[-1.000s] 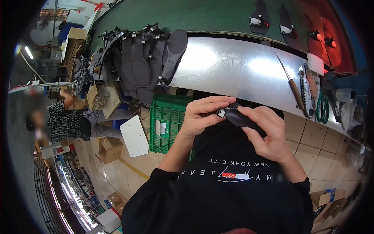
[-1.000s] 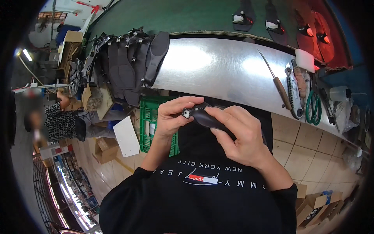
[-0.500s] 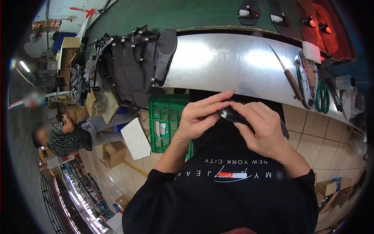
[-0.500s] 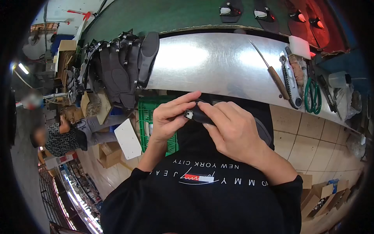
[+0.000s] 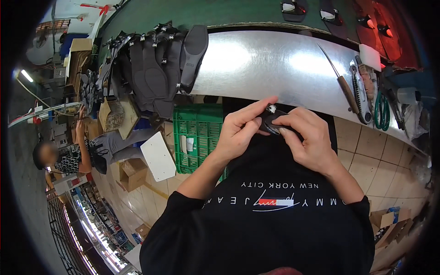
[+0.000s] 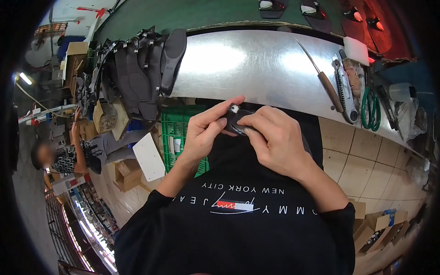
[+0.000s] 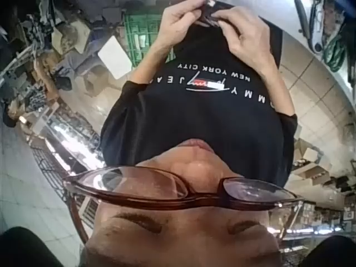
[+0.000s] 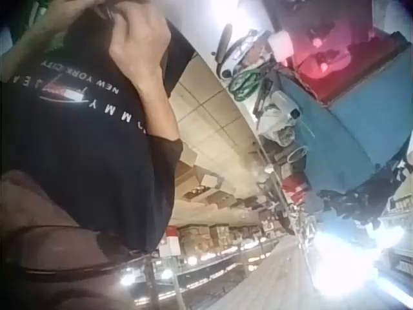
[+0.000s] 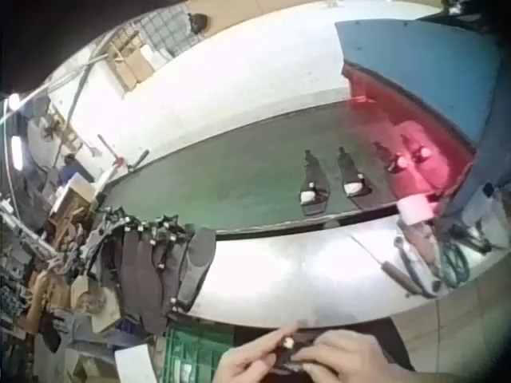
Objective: Assembling and inspecting shoe components on a production line.
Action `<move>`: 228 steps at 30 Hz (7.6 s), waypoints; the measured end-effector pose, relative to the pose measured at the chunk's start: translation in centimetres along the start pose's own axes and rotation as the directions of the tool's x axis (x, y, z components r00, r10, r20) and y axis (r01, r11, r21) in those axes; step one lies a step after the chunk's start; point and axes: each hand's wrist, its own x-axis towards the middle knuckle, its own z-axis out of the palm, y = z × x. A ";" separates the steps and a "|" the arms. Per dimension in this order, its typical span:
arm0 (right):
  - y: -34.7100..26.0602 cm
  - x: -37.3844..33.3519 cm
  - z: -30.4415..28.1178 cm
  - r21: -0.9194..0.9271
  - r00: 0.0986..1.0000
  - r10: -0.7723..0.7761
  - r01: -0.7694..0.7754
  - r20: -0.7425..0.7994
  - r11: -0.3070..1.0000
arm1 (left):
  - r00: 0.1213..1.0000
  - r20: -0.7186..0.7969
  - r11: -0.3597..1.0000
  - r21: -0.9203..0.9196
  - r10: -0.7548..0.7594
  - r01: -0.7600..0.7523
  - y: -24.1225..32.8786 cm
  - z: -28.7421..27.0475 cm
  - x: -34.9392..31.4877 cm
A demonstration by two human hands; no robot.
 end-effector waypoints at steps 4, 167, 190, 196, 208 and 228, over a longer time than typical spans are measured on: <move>0.1 0.1 0.1 -0.105 0.996 -0.085 0.084 -0.008 0.991 | 1.000 -0.020 1.000 0.002 -0.019 0.019 0.4 0.5 0.0; 0.0 -1.0 6.5 -0.057 0.953 -0.240 0.254 0.185 0.965 | 0.949 -0.171 0.274 -0.957 -0.265 -0.096 -3.7 -1.4 5.5; -1.1 3.6 4.5 0.029 0.950 -0.268 0.276 -0.161 0.961 | 0.724 -0.586 0.931 0.203 0.364 -0.303 0.6 -4.8 3.1; 1.4 3.4 2.9 0.075 0.981 -0.011 0.026 -0.194 0.997 | 0.505 -0.776 0.887 0.459 0.379 0.040 2.8 -19.3 2.2; 9.9 3.6 -2.6 0.260 0.908 0.289 -0.213 -0.302 0.942 | 0.590 -0.436 0.643 0.742 0.679 -0.191 0.8 -11.7 6.8; 10.7 2.7 -6.4 -0.526 0.912 0.104 -0.318 -0.396 0.789 | 0.602 -0.574 0.790 0.591 0.554 -0.163 -0.1 1.4 31.2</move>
